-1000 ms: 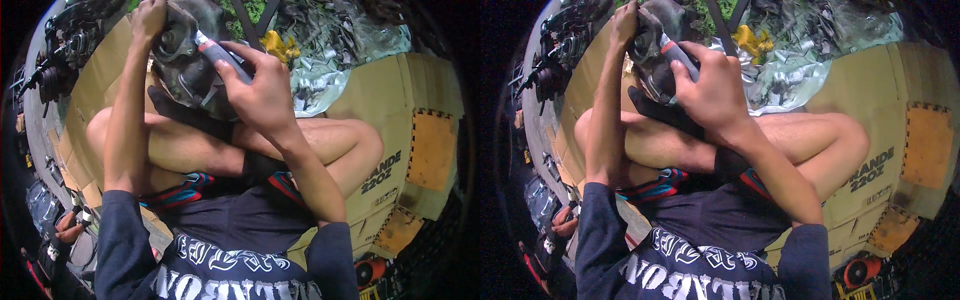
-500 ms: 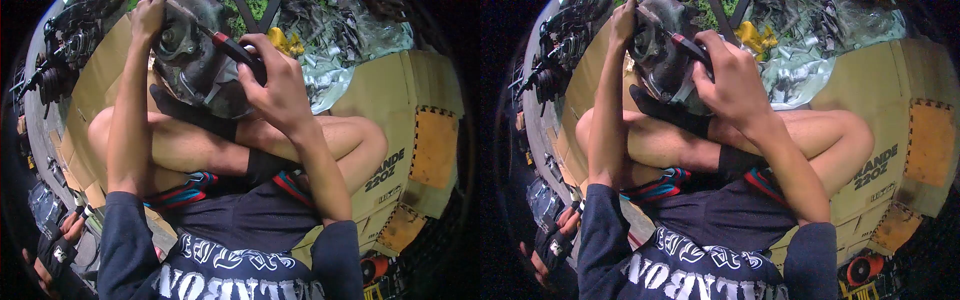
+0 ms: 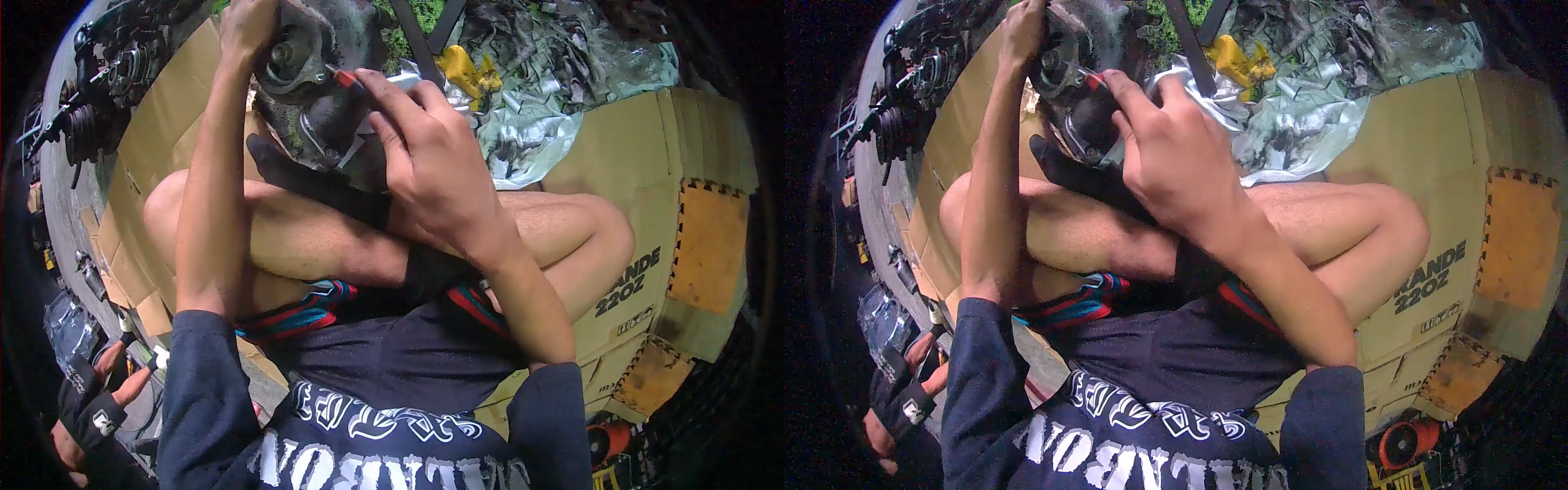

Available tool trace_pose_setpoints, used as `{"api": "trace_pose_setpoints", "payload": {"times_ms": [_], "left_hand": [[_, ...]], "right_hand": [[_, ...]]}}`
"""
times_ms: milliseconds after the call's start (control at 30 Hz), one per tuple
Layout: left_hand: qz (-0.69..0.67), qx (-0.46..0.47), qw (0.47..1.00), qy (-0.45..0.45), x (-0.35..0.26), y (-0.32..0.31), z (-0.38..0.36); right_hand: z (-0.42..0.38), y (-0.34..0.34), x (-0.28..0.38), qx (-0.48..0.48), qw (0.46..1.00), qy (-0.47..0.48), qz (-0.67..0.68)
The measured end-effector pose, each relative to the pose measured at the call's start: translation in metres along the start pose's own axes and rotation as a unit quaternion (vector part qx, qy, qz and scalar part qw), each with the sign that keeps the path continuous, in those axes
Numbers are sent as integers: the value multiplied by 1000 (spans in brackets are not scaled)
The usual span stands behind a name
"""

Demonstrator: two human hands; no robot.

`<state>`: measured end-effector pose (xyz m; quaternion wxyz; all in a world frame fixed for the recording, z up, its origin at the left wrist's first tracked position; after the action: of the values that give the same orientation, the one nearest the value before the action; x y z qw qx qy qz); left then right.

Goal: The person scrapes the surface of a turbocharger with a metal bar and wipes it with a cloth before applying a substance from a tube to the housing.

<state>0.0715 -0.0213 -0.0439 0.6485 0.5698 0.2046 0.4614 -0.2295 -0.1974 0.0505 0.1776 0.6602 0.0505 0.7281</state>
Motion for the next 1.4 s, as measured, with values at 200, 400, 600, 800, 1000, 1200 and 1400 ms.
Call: {"api": "trace_pose_setpoints", "payload": {"times_ms": [200,400,600,800,1000,1200,1400], "left_hand": [[14,-8,1000,-7,-6,12,-3],[-12,1,1000,6,-4,10,1],[-25,20,999,13,-6,15,1],[-5,23,1000,8,-6,13,2],[-16,-3,1000,-1,0,4,-2],[-18,3,1000,-3,1,-2,3],[-32,-9,999,-9,-3,11,0]], "right_hand": [[-5,-1,5,-37,999,2,-14],[-2,-2,6,-12,1000,-12,-11],[-1,-1,7,-10,999,6,-49],[1,1,11,-14,998,-6,-54],[-2,1,17,11,996,-20,-82],[0,1,18,-5,996,-11,-91],[0,4,23,6,993,-33,-116]]}}
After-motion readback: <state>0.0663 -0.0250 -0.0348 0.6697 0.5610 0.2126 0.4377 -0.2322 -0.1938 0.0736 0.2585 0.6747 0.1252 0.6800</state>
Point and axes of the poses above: each hand's wrist, its own z-axis towards the middle knuckle, its own y-axis out of the back of the hand, x = y × z, the point moved 4 cm from there along z, towards the middle knuckle, and after that the axes turned 14 degrees about z, right-handed, at the moved point
